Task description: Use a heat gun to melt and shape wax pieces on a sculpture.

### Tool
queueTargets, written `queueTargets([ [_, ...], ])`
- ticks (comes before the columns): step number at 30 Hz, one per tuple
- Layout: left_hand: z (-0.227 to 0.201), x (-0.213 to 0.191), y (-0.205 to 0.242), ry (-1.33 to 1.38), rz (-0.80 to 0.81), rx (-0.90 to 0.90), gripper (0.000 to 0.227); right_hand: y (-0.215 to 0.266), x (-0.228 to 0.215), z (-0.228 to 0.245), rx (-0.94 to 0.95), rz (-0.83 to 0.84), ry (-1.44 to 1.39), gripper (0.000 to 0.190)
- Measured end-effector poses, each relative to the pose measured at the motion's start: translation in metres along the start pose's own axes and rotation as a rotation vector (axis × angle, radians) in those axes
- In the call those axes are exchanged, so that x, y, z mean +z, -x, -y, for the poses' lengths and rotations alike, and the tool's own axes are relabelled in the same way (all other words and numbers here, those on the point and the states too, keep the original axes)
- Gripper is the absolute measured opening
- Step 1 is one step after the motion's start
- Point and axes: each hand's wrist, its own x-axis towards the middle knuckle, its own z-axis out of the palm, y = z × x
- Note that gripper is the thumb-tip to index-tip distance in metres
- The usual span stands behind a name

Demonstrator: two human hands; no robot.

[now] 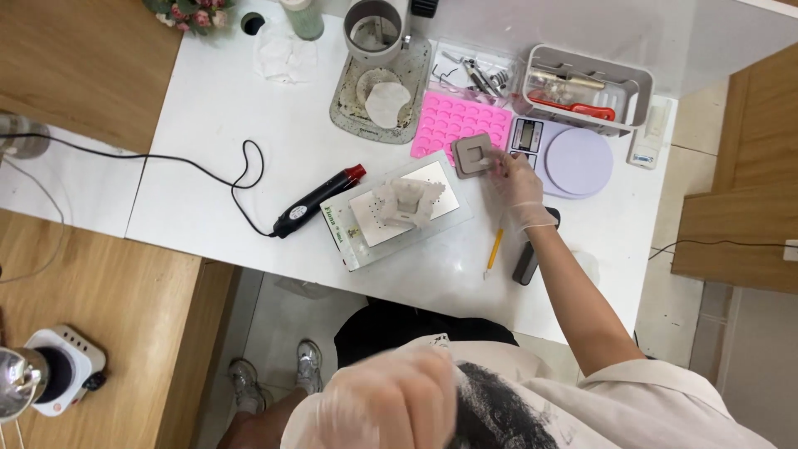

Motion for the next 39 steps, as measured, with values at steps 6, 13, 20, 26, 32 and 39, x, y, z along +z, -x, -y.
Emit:
queueTargets([
  [6,0.025,-0.028,0.015,0.012,-0.501,-0.047,0.044,-0.012,0.019,-0.011,0.045,0.036,-0.097,0.033],
  [13,0.052,-0.062,0.034,0.150,-0.792,0.048,0.039,-0.016,0.024,-0.014,-0.012,-0.032,-0.130,0.033],
  [20,0.070,-0.067,0.030,0.323,-0.851,0.037,0.034,-0.018,0.027,-0.018,0.027,-0.016,-0.195,0.027],
  [26,0.072,-0.070,0.027,0.369,-0.919,0.031,0.029,-0.024,0.033,-0.023,0.005,-0.071,-0.261,0.024],
  [32,0.084,-0.095,0.031,0.366,-1.036,-0.014,0.025,-0.018,0.035,-0.020,0.142,-0.061,-0.357,0.016],
  [39,0.112,-0.144,0.035,-0.212,-1.157,-0.478,0.026,0.049,0.012,0.007,0.382,-0.196,-0.934,0.020],
])
